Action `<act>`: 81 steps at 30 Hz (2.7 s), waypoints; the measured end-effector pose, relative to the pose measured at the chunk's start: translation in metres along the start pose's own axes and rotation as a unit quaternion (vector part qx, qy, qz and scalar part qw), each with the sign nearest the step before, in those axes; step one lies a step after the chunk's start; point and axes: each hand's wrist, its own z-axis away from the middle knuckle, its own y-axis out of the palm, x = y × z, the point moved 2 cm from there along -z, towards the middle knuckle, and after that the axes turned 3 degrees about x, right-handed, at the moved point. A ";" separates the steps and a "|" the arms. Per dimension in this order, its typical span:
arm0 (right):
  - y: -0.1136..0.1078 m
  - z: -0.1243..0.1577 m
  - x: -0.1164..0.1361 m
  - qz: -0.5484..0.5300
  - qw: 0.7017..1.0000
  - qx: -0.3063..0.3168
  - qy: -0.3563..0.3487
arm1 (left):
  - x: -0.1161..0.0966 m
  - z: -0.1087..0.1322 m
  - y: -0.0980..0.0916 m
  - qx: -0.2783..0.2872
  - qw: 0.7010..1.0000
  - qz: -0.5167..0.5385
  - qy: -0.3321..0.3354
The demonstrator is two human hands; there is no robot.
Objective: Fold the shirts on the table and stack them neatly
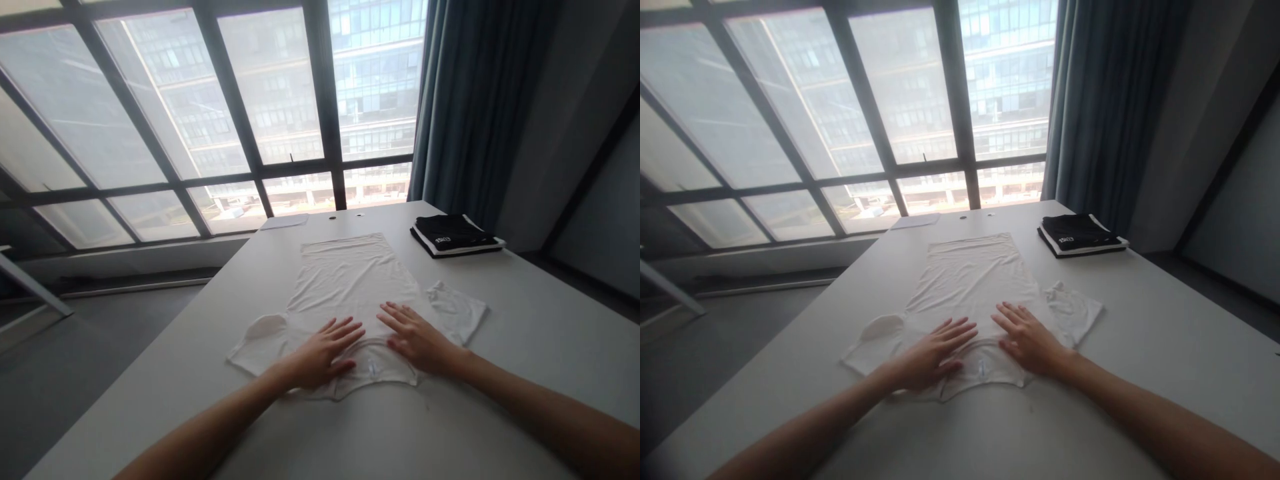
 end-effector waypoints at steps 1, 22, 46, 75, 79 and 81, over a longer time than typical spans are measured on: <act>0.001 0.000 0.003 -0.006 1.000 0.015 0.004 | -0.001 -0.003 0.006 0.007 1.000 -0.001 0.007; -0.022 0.029 -0.148 0.127 0.927 -0.045 0.349 | 0.119 0.028 0.010 -0.184 0.918 -0.092 -0.340; -0.046 0.034 -0.147 0.109 0.921 -0.183 0.325 | 0.093 0.004 0.021 -0.083 0.977 -0.069 -0.182; 0.004 0.010 -0.050 0.025 0.999 0.022 -0.007 | 0.073 0.008 0.007 -0.210 0.940 -0.054 -0.263; 0.011 0.011 -0.051 0.012 0.998 0.057 0.001 | 0.090 0.019 -0.003 -0.222 0.925 -0.017 -0.309; 0.014 0.012 -0.056 0.009 0.999 0.054 0.002 | 0.104 0.036 -0.015 -0.238 0.916 0.002 -0.321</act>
